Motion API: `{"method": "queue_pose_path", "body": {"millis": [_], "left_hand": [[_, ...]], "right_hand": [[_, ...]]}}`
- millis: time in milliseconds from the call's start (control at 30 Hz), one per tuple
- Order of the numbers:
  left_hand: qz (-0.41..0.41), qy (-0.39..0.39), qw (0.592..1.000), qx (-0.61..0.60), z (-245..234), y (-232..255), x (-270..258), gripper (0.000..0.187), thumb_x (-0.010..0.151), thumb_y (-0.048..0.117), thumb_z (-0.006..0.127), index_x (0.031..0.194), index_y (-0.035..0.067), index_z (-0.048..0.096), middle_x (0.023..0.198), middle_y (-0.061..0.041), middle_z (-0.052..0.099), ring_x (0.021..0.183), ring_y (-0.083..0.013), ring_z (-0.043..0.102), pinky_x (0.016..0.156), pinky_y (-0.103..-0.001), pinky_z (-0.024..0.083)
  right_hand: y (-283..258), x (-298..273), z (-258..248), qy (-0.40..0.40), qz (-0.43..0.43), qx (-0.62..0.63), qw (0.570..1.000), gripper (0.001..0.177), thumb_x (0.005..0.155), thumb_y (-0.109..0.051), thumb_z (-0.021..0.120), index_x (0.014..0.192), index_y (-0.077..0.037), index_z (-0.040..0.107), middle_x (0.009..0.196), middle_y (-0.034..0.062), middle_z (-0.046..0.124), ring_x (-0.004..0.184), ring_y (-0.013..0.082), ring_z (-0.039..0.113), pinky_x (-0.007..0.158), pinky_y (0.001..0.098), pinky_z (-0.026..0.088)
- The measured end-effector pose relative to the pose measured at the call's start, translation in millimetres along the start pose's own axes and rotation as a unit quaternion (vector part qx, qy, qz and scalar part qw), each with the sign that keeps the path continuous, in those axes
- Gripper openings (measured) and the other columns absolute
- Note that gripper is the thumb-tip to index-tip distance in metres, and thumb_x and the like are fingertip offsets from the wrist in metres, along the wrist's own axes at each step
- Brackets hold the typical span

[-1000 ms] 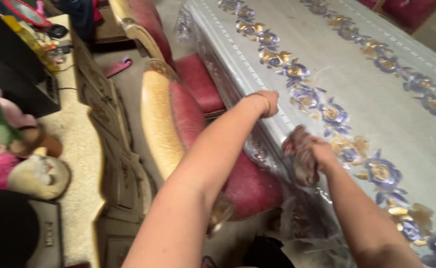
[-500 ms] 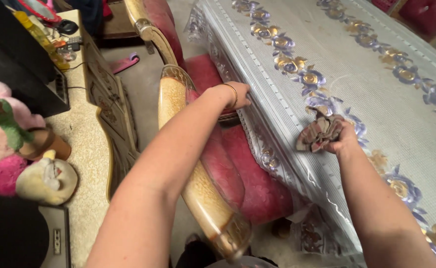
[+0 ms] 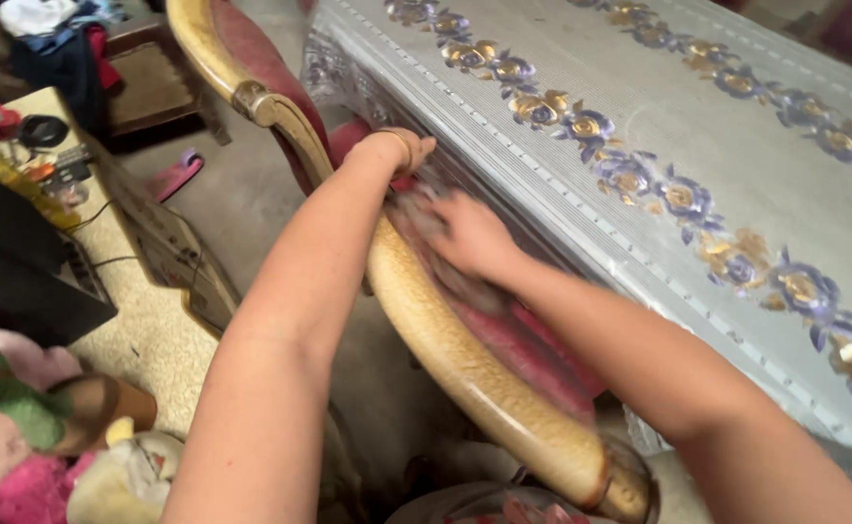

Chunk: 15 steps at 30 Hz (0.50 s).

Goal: The person smooths a plastic tablecloth over a dining table, then retrieves a cloth and wipes the table surface. The person moves chairs to access the table and continues wiping the plastic-covered surface.

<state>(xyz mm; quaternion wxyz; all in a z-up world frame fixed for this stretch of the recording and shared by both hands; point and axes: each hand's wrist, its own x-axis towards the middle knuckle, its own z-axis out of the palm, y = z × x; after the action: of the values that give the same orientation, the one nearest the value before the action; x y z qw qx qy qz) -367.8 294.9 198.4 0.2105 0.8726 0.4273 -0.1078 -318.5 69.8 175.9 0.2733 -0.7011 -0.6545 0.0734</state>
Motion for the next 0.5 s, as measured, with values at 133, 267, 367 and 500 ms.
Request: {"method": "queue_pose_path", "body": {"millis": [133,267,367,500], "left_hand": [[0.103,-0.043,0.990,0.085,3,-22,51,0.055,0.104,0.032,0.028,0.159,0.029,0.032,0.160,-0.017,0.042,0.145,-0.0349,0.046,0.118,-0.044,0.037],[0.188,-0.070,0.943,0.264,16,-26,87,0.063,0.107,0.023,0.017,0.165,0.046,0.009,0.167,-0.013,0.034,0.149,-0.0357,0.041,0.120,-0.046,0.035],[0.194,-0.063,0.947,0.249,18,-16,82,0.054,0.108,0.044,0.013,0.162,0.041,0.013,0.168,-0.009,0.025,0.154,-0.0310,0.025,0.125,-0.044,0.022],[0.113,-0.069,0.977,0.168,9,4,45,0.071,0.107,0.063,0.017,0.161,0.021,0.033,0.168,-0.013,0.029,0.156,-0.0330,0.024,0.126,-0.045,0.022]], "right_hand": [[-18,64,-8,-0.083,-0.001,-0.090,0.992,0.035,0.088,-0.022,0.063,0.121,-0.020,0.074,0.110,0.0181,0.070,0.107,0.0387,0.067,0.094,0.0503,0.052],[-28,29,-36,-0.163,0.023,-0.151,0.975,0.041,0.089,-0.021,0.065,0.125,-0.003,0.059,0.109,0.0231,0.067,0.104,0.0423,0.067,0.088,0.0511,0.055],[-36,-32,-68,-0.297,0.004,-0.206,0.933,0.053,0.087,-0.015,0.065,0.138,-0.010,0.050,0.125,0.0231,0.058,0.105,0.0427,0.066,0.091,0.0511,0.053],[-38,-101,-132,-0.485,-0.159,-0.284,0.812,0.017,0.086,-0.016,0.065,0.097,-0.021,0.077,0.131,0.0018,0.059,0.118,0.0316,0.060,0.091,0.0465,0.052]]}}
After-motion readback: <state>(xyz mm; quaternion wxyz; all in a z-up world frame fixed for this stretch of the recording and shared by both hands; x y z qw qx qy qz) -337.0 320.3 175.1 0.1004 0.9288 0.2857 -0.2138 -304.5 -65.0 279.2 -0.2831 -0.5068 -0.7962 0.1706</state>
